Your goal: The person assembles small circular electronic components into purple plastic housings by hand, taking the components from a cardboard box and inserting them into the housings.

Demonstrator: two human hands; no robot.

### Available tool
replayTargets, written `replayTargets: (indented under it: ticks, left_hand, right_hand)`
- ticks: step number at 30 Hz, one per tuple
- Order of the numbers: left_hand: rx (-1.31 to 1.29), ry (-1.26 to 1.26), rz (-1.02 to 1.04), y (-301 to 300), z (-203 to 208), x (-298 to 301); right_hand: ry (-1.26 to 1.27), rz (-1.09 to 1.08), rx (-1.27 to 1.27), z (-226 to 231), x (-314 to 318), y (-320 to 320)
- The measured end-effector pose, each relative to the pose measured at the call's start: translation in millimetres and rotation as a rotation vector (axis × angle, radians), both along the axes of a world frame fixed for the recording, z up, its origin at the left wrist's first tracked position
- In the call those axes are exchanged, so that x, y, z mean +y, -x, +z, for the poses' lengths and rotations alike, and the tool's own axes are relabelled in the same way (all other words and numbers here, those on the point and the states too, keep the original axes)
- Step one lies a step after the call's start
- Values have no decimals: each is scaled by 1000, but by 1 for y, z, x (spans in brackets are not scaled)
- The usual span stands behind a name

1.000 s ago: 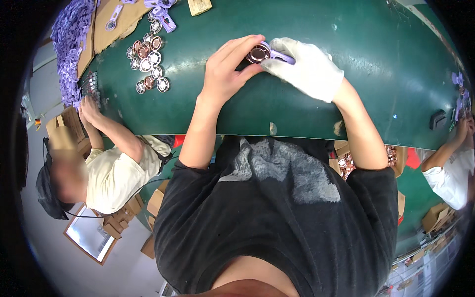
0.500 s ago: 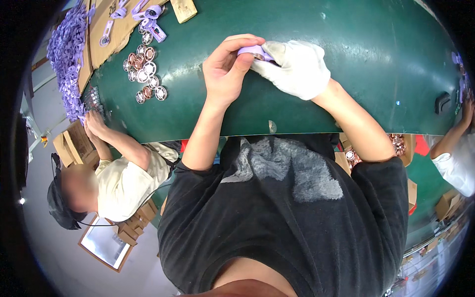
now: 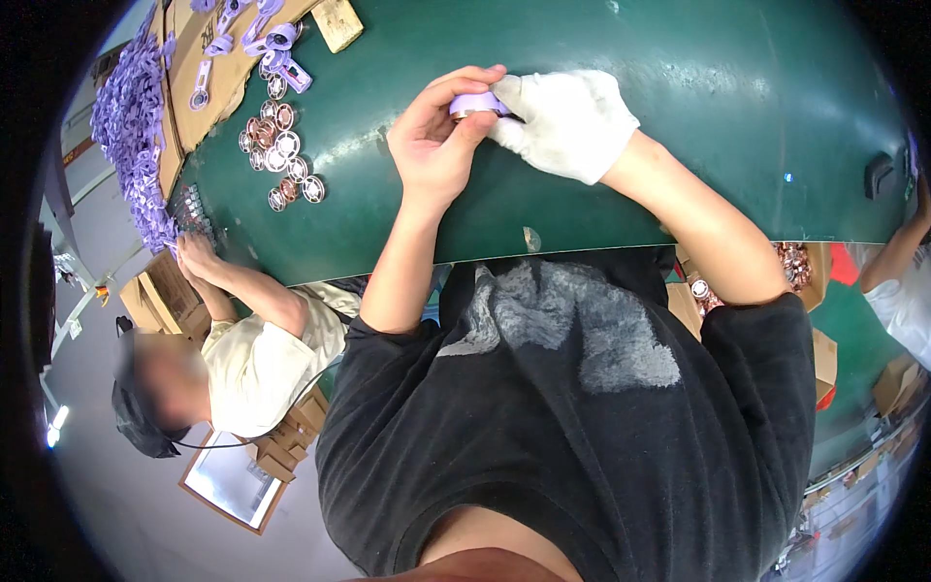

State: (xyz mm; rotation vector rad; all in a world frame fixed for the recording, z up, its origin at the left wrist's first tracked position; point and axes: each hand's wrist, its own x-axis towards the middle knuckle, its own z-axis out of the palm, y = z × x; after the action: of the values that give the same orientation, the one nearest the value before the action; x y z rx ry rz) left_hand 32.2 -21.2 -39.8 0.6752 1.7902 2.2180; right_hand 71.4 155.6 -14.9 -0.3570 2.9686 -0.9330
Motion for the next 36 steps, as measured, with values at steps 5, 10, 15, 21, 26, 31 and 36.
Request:
replayTargets:
  ticks: [5,10,15,21,26,31,36]
  left_hand:
    - [-13,14,-54,7,4,0]
    - [244,142,3,23,2,-10]
    - [536,355,-34,19,13,-13]
    - [564,389,73,14,2,-11]
    - [474,306,112,7,-8,-12]
    - [308,187,75,5,-6,-8]
    - [286,252,11,13,2,-9]
  right_hand:
    - [48,-102,160,-5,-9,-4]
    - [365,-7,-237,9,2,11]
    - [770,88,-589,7,22,12]
    - [952,100,-839,12,27,12]
    - [977,179,-895,15,29,12]
    - [999,148,-920,14,28,10]
    - [1055,148,-932,12,31,11]
